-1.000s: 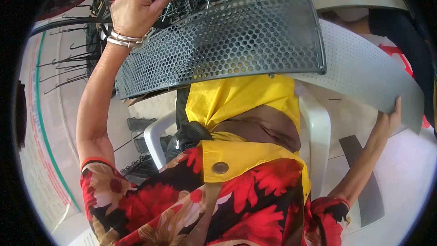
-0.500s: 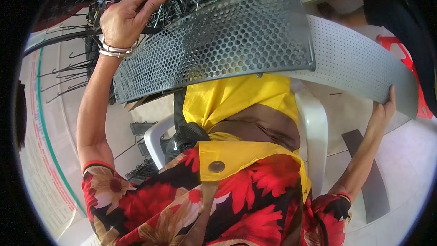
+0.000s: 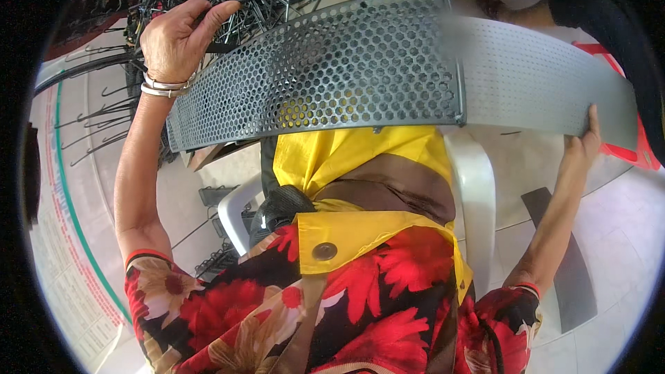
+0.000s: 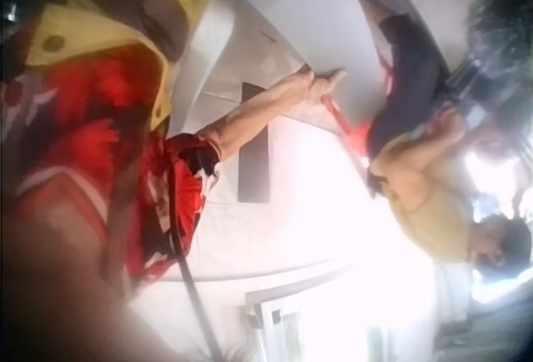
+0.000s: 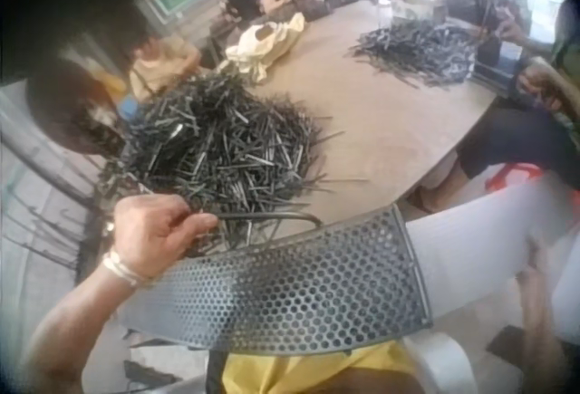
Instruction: Inserting small black metal pins into the holes of a perforated metal sheet.
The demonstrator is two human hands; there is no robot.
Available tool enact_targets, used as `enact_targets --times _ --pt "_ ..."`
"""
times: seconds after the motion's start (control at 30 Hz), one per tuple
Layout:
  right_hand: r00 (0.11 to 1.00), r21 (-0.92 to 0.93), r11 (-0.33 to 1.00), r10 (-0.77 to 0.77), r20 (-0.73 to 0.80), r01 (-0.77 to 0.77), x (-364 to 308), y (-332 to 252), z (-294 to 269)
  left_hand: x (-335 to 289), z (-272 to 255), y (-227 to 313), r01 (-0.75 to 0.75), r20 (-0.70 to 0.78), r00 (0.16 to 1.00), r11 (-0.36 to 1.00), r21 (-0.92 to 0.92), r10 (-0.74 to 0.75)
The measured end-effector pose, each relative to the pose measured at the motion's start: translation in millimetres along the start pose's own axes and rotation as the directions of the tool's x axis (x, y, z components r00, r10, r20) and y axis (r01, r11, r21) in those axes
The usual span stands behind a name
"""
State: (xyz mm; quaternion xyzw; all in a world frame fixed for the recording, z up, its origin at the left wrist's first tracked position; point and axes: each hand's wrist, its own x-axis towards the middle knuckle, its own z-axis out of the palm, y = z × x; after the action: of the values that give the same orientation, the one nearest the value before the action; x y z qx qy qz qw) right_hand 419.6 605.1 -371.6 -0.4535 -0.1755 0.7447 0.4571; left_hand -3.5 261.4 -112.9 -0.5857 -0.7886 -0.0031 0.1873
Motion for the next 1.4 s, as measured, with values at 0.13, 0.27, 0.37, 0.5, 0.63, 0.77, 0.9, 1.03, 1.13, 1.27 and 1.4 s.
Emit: enact_targets --times 0.13,0.27,0.37,0.5,0.63,0.77,0.9,1.03,1.13,1.27,1.4 --pt "1.0 0.013 1.0 0.0 -0.026 0.0 -35 31 37 3 -4 7 0.037 0.057 0.998 0.997 -0.061 -0.034" --pt "0.982 -0.115 0.975 0.184 -0.05 -0.189 -66 66 57 5 1 3 0.028 0.048 0.998 0.999 0.026 -0.029" --pt "0.944 -0.17 0.928 0.326 -0.056 -0.331 -86 87 85 16 0 11 0.008 -0.009 1.0 0.998 0.063 -0.007" --pt "0.918 -0.128 0.914 0.394 0.049 -0.386 -100 115 120 17 -4 1 0.07 0.027 0.997 0.994 0.08 -0.072" --pt "0.934 -0.385 0.906 0.275 0.228 -0.173 -77 108 92 20 11 2 0.12 -0.002 0.993 0.986 0.119 -0.121" --pt "0.91 -0.116 0.922 0.385 0.153 -0.37 -79 112 117 6 13 12 0.195 0.055 0.978 0.978 0.07 -0.199" --pt "0.907 -0.059 0.925 0.379 0.183 -0.375 -80 109 100 3 8 24 0.17 -0.039 0.985 0.985 0.02 -0.169" --pt "0.898 -0.043 0.912 0.409 0.162 -0.407 -92 104 104 3 9 24 0.169 -0.088 0.982 0.986 0.006 -0.167" --pt "0.924 -0.097 0.941 0.337 0.18 -0.325 -86 112 110 5 14 15 0.162 -0.046 0.986 0.984 0.068 -0.159" --pt "0.693 -0.539 0.538 -0.123 0.71 0.648 -107 106 101 15 14 4 0.161 -0.089 0.984 0.985 0.055 -0.156" --pt "0.829 -0.734 0.554 0.134 0.543 0.392 -121 92 115 24 6 3 0.223 0.031 0.973 0.969 0.103 -0.227"
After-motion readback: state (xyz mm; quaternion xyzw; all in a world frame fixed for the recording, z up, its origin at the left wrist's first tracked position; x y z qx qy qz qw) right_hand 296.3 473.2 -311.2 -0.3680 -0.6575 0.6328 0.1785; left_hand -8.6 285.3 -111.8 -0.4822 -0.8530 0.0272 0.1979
